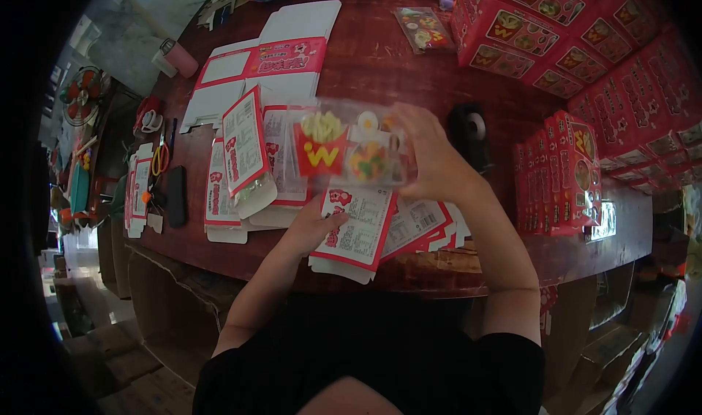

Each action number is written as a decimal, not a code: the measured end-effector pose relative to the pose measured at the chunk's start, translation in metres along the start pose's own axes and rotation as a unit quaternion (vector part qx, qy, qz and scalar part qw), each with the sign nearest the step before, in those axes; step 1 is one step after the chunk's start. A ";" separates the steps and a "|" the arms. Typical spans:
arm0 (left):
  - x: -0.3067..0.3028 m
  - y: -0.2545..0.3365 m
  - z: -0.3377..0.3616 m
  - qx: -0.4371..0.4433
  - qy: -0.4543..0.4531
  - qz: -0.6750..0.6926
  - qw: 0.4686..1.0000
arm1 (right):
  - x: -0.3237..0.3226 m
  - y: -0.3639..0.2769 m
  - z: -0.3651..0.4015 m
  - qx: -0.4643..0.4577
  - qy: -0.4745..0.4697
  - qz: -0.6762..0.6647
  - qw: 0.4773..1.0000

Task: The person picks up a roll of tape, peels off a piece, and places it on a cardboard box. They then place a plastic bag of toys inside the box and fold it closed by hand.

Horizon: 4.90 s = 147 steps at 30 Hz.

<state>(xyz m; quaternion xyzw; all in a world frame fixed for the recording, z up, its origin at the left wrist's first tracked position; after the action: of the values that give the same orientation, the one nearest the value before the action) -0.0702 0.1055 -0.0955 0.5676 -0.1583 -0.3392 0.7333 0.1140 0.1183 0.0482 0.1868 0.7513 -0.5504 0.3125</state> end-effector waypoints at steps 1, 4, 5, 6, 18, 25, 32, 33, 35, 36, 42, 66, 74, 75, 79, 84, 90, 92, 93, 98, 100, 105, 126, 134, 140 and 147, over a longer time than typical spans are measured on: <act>0.000 0.004 0.000 0.017 0.010 -0.021 1.000 | 0.008 -0.009 0.013 0.001 -0.022 0.029 0.999; 0.010 0.023 0.012 0.022 -0.011 -0.049 0.998 | 0.033 -0.038 0.043 0.003 -0.050 0.120 0.992; 0.012 0.024 0.014 0.010 0.002 -0.063 0.998 | 0.038 -0.050 0.051 0.004 -0.033 0.153 0.988; 0.015 0.025 0.017 -0.001 0.016 -0.077 0.997 | 0.043 -0.062 0.056 0.004 -0.016 0.185 0.983; 0.001 0.061 0.043 0.019 0.015 -0.224 0.974 | -0.074 -0.005 0.152 0.005 0.549 -0.243 0.800; 0.021 0.076 0.056 0.102 0.003 -0.182 0.978 | -0.024 0.070 0.130 0.071 0.451 -0.597 0.660; 0.011 0.068 0.056 0.096 -0.005 -0.206 0.974 | 0.000 0.068 0.115 0.183 0.257 -0.426 0.848; 0.012 0.070 0.057 0.111 -0.009 -0.222 0.969 | -0.010 0.053 0.111 0.163 0.263 -0.413 0.857; 0.010 0.072 0.059 0.093 -0.024 -0.180 0.979 | -0.050 0.021 0.102 -0.019 0.325 -0.418 0.848; 0.010 0.072 0.060 0.083 -0.032 -0.159 0.983 | -0.074 0.007 0.101 -0.010 0.391 -0.430 0.814; -0.007 0.071 0.060 0.082 0.029 -0.127 0.988 | -0.059 0.016 0.072 0.014 0.239 -0.216 0.947; -0.145 0.169 0.074 0.259 0.407 -0.379 0.789 | -0.066 0.275 -0.157 0.360 0.057 0.277 0.889; 0.031 0.073 -0.014 0.198 0.034 -0.330 0.922 | 0.016 0.178 -0.154 0.184 -0.027 0.401 0.897; 0.039 0.069 -0.018 0.181 0.037 -0.367 0.912 | 0.030 0.160 -0.143 0.169 -0.039 0.380 0.908; 0.059 0.059 -0.028 0.109 0.029 -0.465 0.878 | 0.056 0.078 -0.072 0.061 0.017 0.280 0.958; 0.057 0.053 -0.040 0.065 0.017 -0.464 0.883 | 0.020 0.041 0.024 0.087 0.133 0.047 0.986; 0.050 0.050 -0.061 0.072 0.012 -0.478 0.875 | 0.022 0.071 0.125 0.194 0.214 0.070 0.955; 0.047 0.053 -0.067 0.051 -0.005 -0.486 0.873 | 0.020 0.068 0.139 0.203 0.230 0.057 0.950; 0.046 0.053 -0.068 0.049 -0.002 -0.479 0.877 | 0.020 0.064 0.142 0.200 0.239 0.063 0.948; 0.044 0.093 -0.032 0.139 0.012 -0.348 0.927 | 0.006 0.027 0.141 0.166 0.274 0.148 0.936; 0.052 0.106 -0.009 0.172 -0.043 -0.297 0.938 | 0.003 0.027 0.142 0.179 0.277 0.060 0.942; 0.066 0.097 0.033 0.068 -0.167 -0.225 0.957 | 0.037 0.011 0.129 0.197 0.124 -0.320 0.918; -0.017 0.066 0.066 0.052 0.107 -0.200 0.973 | 0.017 0.051 0.012 0.084 0.213 -0.323 0.918; -0.039 0.039 0.076 -0.025 0.089 -0.110 0.990 | 0.043 0.133 -0.041 0.122 0.156 0.257 0.946; -0.046 0.022 0.069 -0.034 0.089 -0.077 0.992 | -0.072 0.097 0.026 0.103 0.417 -0.196 0.881; -0.020 0.058 0.058 0.058 0.026 -0.079 0.995 | -0.102 0.067 0.122 0.119 0.391 -0.487 0.772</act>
<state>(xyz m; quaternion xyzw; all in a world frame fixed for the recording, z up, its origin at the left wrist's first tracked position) -0.1015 0.0842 -0.0205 0.6286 -0.1133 -0.3717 0.6738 0.2636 0.0314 0.0453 0.0310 0.7277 -0.5937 -0.3422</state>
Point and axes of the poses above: each hand's wrist, its own z-axis away from the middle knuckle, its own x-axis out of the palm, y = z × x, the point moved 10 cm from there along -z, towards the middle knuckle, and after that the axes turned 5 degrees about -z, right-handed, at the moved point
